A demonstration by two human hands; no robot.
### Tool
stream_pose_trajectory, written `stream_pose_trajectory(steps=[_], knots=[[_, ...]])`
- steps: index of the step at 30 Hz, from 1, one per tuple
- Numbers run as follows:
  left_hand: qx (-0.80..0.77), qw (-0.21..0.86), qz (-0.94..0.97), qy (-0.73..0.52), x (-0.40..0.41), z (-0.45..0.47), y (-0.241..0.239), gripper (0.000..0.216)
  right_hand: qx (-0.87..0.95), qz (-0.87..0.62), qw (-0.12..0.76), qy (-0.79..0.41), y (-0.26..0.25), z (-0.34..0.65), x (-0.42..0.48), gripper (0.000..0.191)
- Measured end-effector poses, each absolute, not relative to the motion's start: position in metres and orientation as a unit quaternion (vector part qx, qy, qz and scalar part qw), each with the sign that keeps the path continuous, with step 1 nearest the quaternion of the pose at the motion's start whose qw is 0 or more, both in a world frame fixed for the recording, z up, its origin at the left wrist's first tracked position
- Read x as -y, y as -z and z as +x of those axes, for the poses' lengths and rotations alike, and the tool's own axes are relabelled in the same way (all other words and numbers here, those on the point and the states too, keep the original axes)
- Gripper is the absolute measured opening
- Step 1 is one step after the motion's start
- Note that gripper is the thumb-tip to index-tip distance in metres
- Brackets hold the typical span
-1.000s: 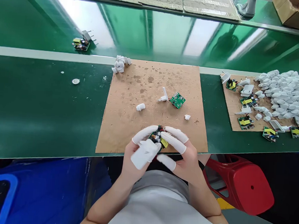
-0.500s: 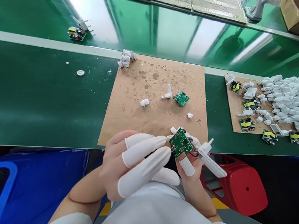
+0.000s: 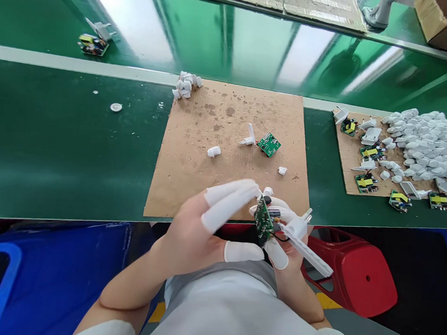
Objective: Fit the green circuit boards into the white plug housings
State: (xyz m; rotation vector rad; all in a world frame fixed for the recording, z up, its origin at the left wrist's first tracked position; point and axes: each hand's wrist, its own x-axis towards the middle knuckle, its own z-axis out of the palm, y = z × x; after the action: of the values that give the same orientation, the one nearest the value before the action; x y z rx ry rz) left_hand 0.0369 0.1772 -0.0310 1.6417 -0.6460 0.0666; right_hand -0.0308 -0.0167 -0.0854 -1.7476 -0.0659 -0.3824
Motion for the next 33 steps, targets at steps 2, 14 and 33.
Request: stream_pose_trajectory(steps=[2,14,33], knots=[[0.236,0.694,0.67,0.118,-0.176,0.033,0.037,0.077,0.04,-0.75,0.632,0.189,0.078,-0.031,0.017,0.033],[-0.178,0.867,0.427,0.187,-0.15,-0.005,0.09,0.061,0.122,-0.85,0.447,0.25,0.06,-0.018,0.023,0.029],[-0.173,0.916,0.32,0.17,-0.134,0.012,0.07,0.042,0.075,-0.926,0.237,0.284,0.085,0.005,0.074,0.018]])
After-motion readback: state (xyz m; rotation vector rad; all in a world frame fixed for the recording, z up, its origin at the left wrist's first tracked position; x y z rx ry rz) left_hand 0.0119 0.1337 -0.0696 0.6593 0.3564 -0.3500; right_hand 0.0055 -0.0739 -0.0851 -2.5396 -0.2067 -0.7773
